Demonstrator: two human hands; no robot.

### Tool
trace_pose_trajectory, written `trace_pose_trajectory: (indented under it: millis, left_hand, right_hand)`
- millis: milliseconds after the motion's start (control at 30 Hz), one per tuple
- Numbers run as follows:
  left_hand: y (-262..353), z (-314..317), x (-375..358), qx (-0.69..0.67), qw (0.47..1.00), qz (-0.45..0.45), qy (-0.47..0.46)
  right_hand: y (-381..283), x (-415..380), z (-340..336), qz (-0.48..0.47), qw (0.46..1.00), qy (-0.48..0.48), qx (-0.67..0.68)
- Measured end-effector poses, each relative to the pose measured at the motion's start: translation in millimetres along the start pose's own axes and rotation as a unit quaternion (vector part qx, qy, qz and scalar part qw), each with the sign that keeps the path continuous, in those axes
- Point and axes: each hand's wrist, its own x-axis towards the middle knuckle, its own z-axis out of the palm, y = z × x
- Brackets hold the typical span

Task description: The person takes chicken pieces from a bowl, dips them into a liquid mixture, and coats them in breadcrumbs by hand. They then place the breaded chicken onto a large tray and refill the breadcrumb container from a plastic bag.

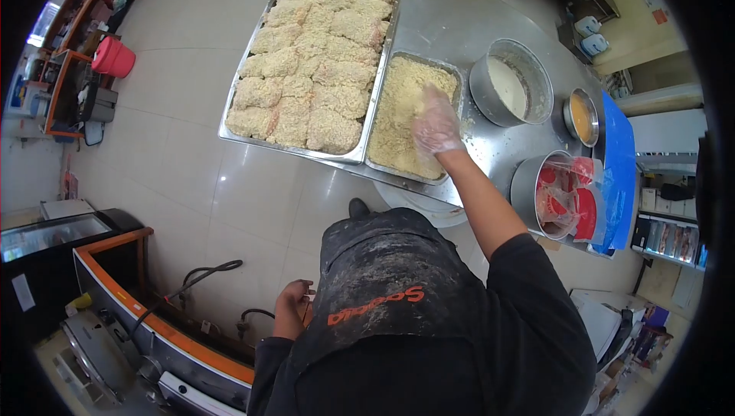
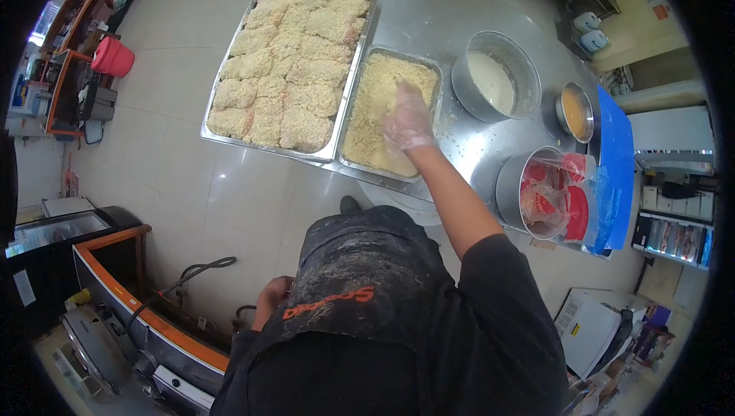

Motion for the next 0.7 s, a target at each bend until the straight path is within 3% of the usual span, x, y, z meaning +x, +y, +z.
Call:
trace_pose_trajectory:
  millis: [100, 200, 300, 400, 500, 600, 700]
  left_hand:
    - [4.2, -4.9, 3.3, -0.015, 1.000, -0.022, 0.010]
    - [11.6, -6.2, -11.9, -0.031, 0.999, -0.028, 0.013]
    - [6.3, -1.0, -20.8, -0.030, 0.999, -0.012, 0.025]
    - [17.0, 11.6, -43.5, 0.033, 0.998, -0.024, 0.048]
    - [-4.2, 4.9, -15.3, 0.002, 0.998, -0.041, 0.041]
    - [-28.1, -6.7, 10.2, 0.025, 0.999, -0.019, 0.013]
    - [-19.6, -8.3, 1.1, -0.004, 0.999, -0.034, 0.008]
  right_hand:
    - [-21.1, -18.0, 20.1, -0.072, 0.962, -0.038, -0.262]
    - [-20.0, -40.0, 28.1, -0.084, 0.951, -0.118, -0.274]
    - [-43.6, -8.1, 6.5, -0.012, 0.977, -0.069, -0.201]
    - [-11.5, 4.5, 25.7, -0.115, 0.954, -0.134, -0.242]
    - [-56.8, 23.8, -16.6, 0.032, 0.968, -0.206, -0.137]
    - [-21.0, 6.9, 29.7, -0.074, 0.968, -0.085, -0.225]
    - [-23.1, 13.0, 19.4, -0.056, 0.958, -0.142, -0.245]
